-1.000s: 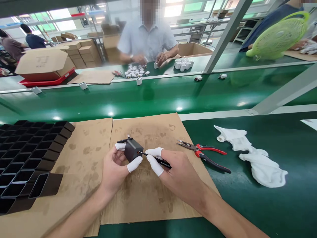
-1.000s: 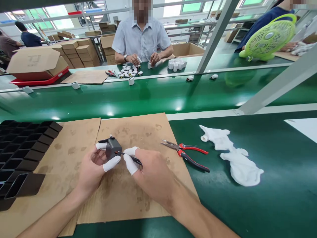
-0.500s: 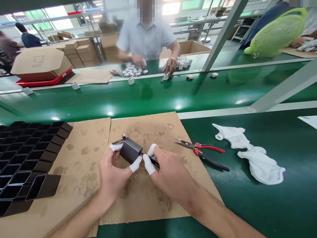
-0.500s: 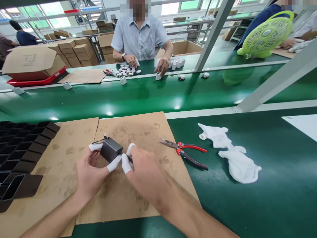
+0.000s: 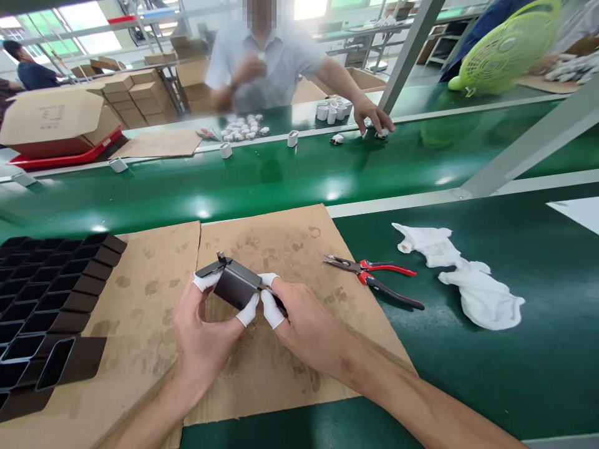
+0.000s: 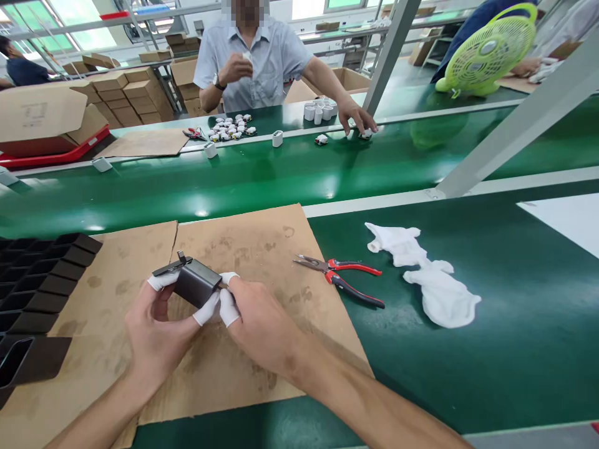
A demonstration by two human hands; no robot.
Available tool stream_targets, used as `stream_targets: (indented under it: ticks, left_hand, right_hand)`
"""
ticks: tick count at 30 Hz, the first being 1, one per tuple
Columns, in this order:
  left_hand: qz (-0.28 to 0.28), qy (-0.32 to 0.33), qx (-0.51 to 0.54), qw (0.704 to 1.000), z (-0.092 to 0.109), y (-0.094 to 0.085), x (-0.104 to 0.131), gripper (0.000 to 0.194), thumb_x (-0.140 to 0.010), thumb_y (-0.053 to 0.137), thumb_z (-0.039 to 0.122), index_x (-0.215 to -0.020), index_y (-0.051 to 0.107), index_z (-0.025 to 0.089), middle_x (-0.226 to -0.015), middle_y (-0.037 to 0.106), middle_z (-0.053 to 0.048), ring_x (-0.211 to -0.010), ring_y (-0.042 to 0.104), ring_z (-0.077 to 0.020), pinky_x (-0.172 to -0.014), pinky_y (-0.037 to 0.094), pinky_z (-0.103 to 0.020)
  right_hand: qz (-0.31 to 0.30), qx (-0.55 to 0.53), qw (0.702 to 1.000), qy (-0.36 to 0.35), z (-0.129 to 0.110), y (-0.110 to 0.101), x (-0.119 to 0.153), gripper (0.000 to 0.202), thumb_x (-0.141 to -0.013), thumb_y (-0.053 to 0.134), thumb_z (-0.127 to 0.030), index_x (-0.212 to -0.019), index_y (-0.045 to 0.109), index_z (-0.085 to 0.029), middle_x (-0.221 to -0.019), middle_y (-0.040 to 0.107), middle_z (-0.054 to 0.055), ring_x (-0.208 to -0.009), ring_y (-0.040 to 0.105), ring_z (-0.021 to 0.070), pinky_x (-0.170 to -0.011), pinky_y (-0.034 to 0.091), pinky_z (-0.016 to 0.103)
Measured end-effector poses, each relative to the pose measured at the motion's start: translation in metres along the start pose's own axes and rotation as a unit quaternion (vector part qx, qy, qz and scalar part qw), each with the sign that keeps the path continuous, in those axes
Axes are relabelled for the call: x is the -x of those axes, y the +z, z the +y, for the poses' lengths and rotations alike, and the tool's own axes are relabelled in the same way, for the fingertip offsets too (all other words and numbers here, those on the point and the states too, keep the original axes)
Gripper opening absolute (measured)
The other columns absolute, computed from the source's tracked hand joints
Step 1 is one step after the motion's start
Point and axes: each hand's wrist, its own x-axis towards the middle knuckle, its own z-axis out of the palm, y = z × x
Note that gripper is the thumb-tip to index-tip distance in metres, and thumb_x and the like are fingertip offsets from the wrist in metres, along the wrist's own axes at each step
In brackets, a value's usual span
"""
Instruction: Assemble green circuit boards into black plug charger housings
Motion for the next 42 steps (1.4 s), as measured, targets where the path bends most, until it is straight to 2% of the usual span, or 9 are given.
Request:
stream_targets:
  ticks: [6, 10, 16, 21, 27, 35, 39, 42]
  left_hand:
    - [0.009, -0.006, 0.004, 1.0, -0.002, 0.0, 0.003, 0.04, -0.081, 0.095, 0.028, -0.116, 0.077, 0.022, -0.107, 0.081, -0.003, -0.097, 0.078, -0.0232, -0.089, 0.069, -0.036]
    - [0.023, -0.012, -0.01, 1.0, -0.007, -0.001, 0.007, 0.042, -0.078, 0.096, 0.03, -0.115, 0.078, 0.021, -0.102, 0.081, -0.003, -0.093, 0.078, -0.0238, -0.086, 0.068, -0.037]
    - [0.02, -0.039, 0.0, 0.999, -0.009, -0.002, 0.008, 0.04, -0.075, 0.097, 0.029, -0.111, 0.079, 0.021, -0.103, 0.082, -0.003, -0.095, 0.079, -0.024, -0.094, 0.069, -0.04]
    - [0.027, -0.05, 0.017, 0.998, -0.006, -0.002, 0.004, 0.041, -0.073, 0.096, 0.029, -0.11, 0.079, 0.02, -0.104, 0.083, -0.004, -0.095, 0.08, -0.0233, -0.095, 0.069, -0.039]
    - [0.023, -0.055, 0.009, 0.998, -0.006, -0.003, 0.001, 0.04, -0.071, 0.096, 0.029, -0.106, 0.079, 0.019, -0.1, 0.082, -0.003, -0.091, 0.08, -0.0226, -0.088, 0.069, -0.037]
    - [0.017, -0.062, 0.035, 0.997, -0.006, -0.002, 0.001, 0.039, -0.071, 0.096, 0.03, -0.104, 0.079, 0.02, -0.1, 0.082, -0.004, -0.094, 0.078, -0.0245, -0.094, 0.068, -0.041]
    - [0.007, -0.127, 0.088, 0.988, -0.005, -0.003, -0.009, 0.045, -0.063, 0.101, 0.026, -0.102, 0.08, 0.02, -0.104, 0.083, -0.005, -0.102, 0.078, -0.0267, -0.102, 0.065, -0.042]
    - [-0.034, -0.259, 0.219, 0.94, -0.009, -0.004, -0.019, 0.057, -0.053, 0.108, 0.024, -0.102, 0.08, 0.019, -0.103, 0.084, -0.005, -0.105, 0.08, -0.027, -0.106, 0.063, -0.04]
  right_hand:
    - [0.003, -0.022, 1.0, -0.003, 0.0, 0.001, -0.001, 0.022, -0.113, 0.044, -0.018, -0.095, 0.054, -0.024, -0.082, 0.066, -0.001, -0.068, 0.053, 0.0156, -0.066, 0.035, 0.031]
    - [0.006, -0.033, 0.999, -0.001, 0.002, 0.003, -0.001, 0.027, -0.112, 0.044, -0.019, -0.086, 0.048, -0.025, -0.079, 0.062, -0.002, -0.066, 0.049, 0.0151, -0.064, 0.033, 0.031]
    - [0.009, -0.037, 0.999, 0.001, 0.006, 0.005, -0.001, 0.028, -0.108, 0.048, -0.017, -0.082, 0.043, -0.026, -0.075, 0.056, -0.004, -0.064, 0.046, 0.0148, -0.063, 0.03, 0.032]
    - [0.0, -0.045, 0.999, 0.005, 0.006, 0.007, 0.0, 0.023, -0.106, 0.049, -0.012, -0.087, 0.052, -0.024, -0.077, 0.057, -0.004, -0.066, 0.044, 0.0139, -0.064, 0.031, 0.031]
    - [-0.013, -0.054, 0.998, 0.008, 0.006, 0.006, -0.001, 0.02, -0.109, 0.049, -0.014, -0.094, 0.06, -0.022, -0.078, 0.058, -0.004, -0.067, 0.045, 0.0141, -0.066, 0.032, 0.032]
    - [-0.013, -0.047, 0.999, 0.015, 0.003, 0.005, -0.001, 0.02, -0.11, 0.049, -0.015, -0.096, 0.062, -0.022, -0.083, 0.066, -0.003, -0.07, 0.051, 0.0139, -0.066, 0.036, 0.03]
    - [-0.011, -0.024, 0.999, 0.027, -0.006, 0.001, 0.001, 0.023, -0.112, 0.046, -0.017, -0.1, 0.064, -0.022, -0.089, 0.071, 0.0, -0.071, 0.054, 0.0157, -0.067, 0.038, 0.031]
    - [-0.007, 0.0, 1.0, 0.02, -0.011, -0.009, 0.005, 0.025, -0.114, 0.044, -0.02, -0.115, 0.069, -0.022, -0.083, 0.069, -0.001, -0.067, 0.056, 0.0162, -0.067, 0.041, 0.032]
